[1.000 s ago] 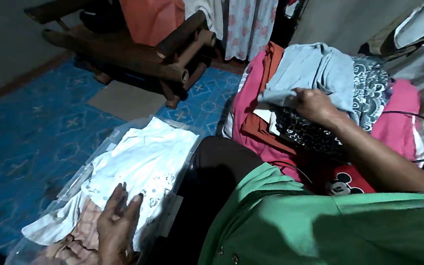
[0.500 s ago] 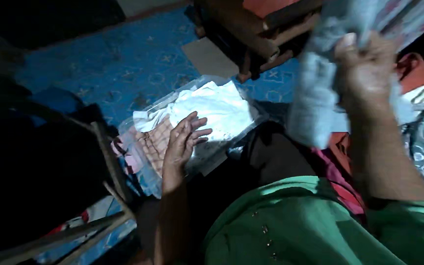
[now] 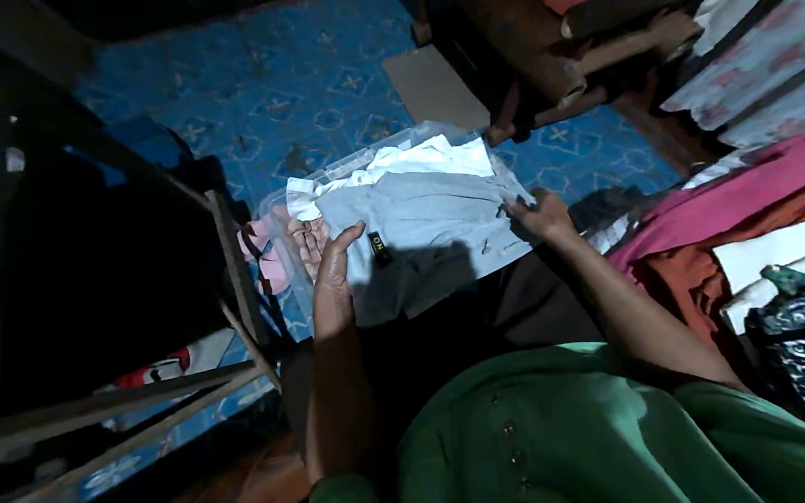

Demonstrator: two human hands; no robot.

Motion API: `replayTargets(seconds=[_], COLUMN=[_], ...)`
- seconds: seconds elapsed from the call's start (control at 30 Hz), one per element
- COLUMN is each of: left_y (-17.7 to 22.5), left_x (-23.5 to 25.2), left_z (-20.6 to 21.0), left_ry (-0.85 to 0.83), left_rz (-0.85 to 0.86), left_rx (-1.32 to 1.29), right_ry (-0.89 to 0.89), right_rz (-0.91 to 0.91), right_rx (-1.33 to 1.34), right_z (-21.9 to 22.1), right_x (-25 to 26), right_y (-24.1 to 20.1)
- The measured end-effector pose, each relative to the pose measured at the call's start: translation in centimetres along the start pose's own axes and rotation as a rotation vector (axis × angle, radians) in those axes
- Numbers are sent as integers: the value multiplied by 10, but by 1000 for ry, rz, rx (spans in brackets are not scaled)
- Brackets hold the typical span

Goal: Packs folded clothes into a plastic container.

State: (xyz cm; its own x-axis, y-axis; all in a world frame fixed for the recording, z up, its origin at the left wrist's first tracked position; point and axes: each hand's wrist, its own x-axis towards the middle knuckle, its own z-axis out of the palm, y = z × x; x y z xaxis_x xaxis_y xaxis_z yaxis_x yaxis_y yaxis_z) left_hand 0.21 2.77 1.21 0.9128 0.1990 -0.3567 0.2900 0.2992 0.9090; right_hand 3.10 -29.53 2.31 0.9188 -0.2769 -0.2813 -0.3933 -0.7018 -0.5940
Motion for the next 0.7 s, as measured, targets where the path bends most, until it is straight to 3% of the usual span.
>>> replayTargets(seconds=[0.17,0.3,0.47,0.7], left_y=[8,12,23,42], left_x=[-10,-17,-25,-41], left_z=[-6,-6,11,38], left_ry=[-48,-157,-186,-369], left_rz=[16,102,215,290], left_rx=[-58,13,190,204], right_ry=[5,-51,-135,-44], right_rz=[168,239,192,61], right_rx=[-116,13,11,24], right_z=[-1,1,5,5], right_x=[13,42,60,49], right_y=[12,39,44,22])
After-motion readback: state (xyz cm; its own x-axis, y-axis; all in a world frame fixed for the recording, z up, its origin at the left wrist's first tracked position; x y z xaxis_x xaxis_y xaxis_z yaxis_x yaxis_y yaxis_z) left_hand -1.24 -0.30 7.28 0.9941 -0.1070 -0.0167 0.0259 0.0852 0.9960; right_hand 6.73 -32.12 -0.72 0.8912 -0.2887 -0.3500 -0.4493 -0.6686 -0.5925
